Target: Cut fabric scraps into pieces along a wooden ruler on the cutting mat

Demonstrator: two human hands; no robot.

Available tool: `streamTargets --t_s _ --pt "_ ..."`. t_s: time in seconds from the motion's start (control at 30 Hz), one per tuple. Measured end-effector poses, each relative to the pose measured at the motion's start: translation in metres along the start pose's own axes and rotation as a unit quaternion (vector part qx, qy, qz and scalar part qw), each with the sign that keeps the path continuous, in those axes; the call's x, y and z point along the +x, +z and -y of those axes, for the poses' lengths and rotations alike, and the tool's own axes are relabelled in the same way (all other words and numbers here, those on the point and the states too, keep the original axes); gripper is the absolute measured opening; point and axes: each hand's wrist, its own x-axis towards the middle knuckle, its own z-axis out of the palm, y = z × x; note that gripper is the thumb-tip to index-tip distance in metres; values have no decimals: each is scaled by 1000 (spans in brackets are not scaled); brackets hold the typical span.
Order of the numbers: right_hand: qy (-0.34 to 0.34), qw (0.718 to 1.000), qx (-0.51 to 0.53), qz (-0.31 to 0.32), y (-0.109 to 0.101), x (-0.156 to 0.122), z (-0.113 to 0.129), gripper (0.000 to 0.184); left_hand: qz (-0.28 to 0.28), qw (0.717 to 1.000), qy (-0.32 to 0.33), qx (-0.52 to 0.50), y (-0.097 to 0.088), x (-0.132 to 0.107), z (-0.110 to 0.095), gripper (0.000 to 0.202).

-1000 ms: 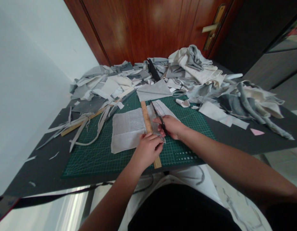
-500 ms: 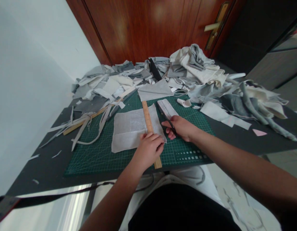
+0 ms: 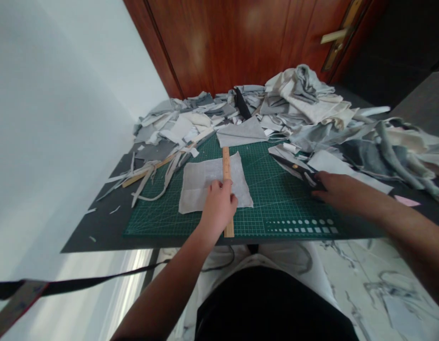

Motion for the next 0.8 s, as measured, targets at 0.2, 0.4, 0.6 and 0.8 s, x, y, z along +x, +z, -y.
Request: streamTargets --t_s 0.2,0.4,0.6,0.8 --pt "-25 994 -106 -24 2 -9 6 23 27 996 -45 74 -11 8 -1 48" --pt "-112 987 -65 -97 -4 -22 52 30 53 997 -18 48 -26 6 20 57" --pt "-457 876 98 -120 45 -7 125 58 -9 994 2 112 -67 5 79 50" --pt "-457 872 98 -146 63 -4 112 37 26 976 -42 212 -86 -6 158 45"
